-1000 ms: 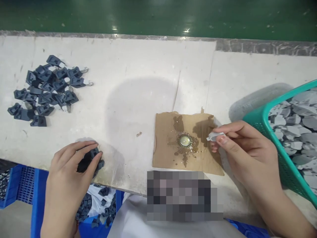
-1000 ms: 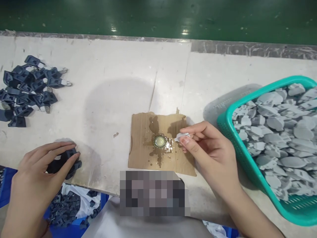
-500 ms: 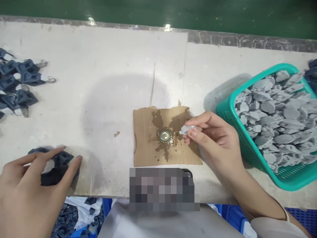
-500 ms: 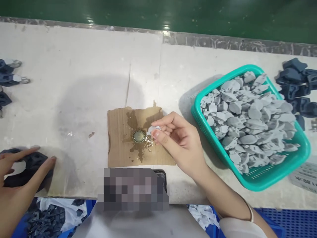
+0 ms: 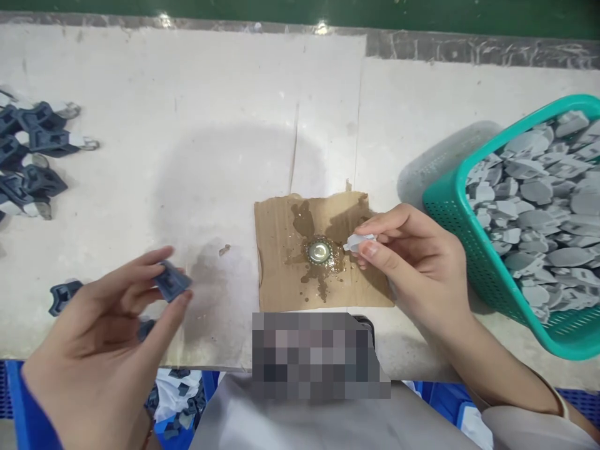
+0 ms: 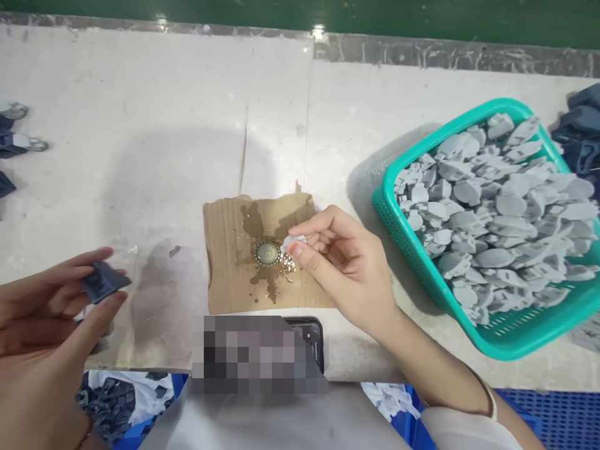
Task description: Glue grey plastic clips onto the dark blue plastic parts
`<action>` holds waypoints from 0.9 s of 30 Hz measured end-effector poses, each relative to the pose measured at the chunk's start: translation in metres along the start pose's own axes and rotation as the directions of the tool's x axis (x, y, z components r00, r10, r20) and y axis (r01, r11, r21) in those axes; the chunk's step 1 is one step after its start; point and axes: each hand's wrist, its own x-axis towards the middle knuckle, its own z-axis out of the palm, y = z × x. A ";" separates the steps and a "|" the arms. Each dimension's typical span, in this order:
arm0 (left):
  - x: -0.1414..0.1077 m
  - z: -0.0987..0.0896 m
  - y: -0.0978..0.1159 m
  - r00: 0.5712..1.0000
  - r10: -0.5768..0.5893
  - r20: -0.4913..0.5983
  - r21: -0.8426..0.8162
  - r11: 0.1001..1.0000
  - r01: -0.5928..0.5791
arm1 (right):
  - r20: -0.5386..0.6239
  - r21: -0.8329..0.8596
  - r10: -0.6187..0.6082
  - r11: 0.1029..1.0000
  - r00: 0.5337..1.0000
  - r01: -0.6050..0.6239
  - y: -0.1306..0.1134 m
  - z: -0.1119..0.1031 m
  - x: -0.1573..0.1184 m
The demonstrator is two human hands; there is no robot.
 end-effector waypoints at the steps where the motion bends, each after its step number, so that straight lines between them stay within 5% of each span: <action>1: 0.000 0.008 0.006 0.999 -0.045 0.031 -0.101 0.994 0.048 | -0.003 -0.010 0.000 1.000 1.000 0.000 -0.001 0.001 0.000; 4: 0.004 0.024 0.014 0.943 -0.156 0.293 -0.380 0.886 0.265 | -0.010 -0.023 -0.008 1.000 1.000 0.008 -0.002 0.002 0.001; 8: 0.009 0.036 0.014 0.848 -0.149 0.508 -0.456 0.789 0.412 | -0.014 -0.071 -0.053 0.996 0.999 0.051 -0.002 0.002 0.000; 20: -0.008 0.063 0.022 0.911 -0.099 0.400 -0.414 0.868 0.276 | 0.173 -0.343 -0.251 0.891 0.952 0.297 0.002 -0.001 -0.004; 27: -0.009 0.066 0.015 0.924 0.080 0.374 -0.454 0.884 0.107 | 0.271 -0.377 -0.347 0.820 0.898 0.431 -0.002 0.001 0.000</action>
